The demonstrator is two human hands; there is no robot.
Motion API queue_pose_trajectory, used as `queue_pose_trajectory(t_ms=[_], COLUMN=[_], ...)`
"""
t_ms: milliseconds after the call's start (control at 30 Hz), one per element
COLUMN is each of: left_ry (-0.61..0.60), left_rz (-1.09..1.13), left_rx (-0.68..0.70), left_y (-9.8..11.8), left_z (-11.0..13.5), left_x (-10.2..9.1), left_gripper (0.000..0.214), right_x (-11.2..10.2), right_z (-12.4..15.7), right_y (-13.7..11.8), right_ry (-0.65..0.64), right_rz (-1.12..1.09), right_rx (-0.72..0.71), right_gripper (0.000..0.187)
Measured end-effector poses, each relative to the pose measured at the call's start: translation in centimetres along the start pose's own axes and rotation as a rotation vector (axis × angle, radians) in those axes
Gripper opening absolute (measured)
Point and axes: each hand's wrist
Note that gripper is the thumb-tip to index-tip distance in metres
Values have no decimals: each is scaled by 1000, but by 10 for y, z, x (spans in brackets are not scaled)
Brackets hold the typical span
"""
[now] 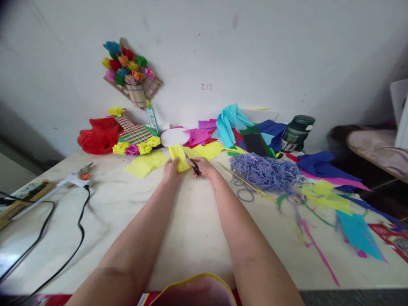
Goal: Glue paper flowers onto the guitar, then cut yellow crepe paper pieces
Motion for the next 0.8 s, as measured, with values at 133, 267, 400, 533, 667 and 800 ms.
queue_pose_trajectory(t_ms=[133, 267, 400, 533, 667, 800], left_ry=[-1, 2, 7, -11, -29, -38], left_rz=[-9, -17, -26, -9, 3, -6], left_rx=[11, 11, 13, 27, 44, 44], left_y=[1, 0, -1, 0, 1, 0], left_z=[2, 1, 1, 2, 4, 3], left_x=[1, 2, 1, 1, 2, 2], left_gripper=[28, 26, 25, 23, 23, 23], right_x=[1, 2, 1, -1, -3, -5], right_z=[-1, 0, -1, -2, -6, -10], right_y=[2, 3, 5, 8, 13, 19], right_ry=[4, 6, -4, -6, -1, -1], right_rz=[-34, -63, -62, -64, -70, -76], right_rx=[-12, -28, -36, -31, -38, -59], right_gripper=[31, 31, 31, 32, 31, 31])
Point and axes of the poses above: each hand's wrist, its own z-axis away from the middle knuckle, its own x-axis out of the palm, y = z × x, and after that the axes turned 12 degrees about -z, right-handed
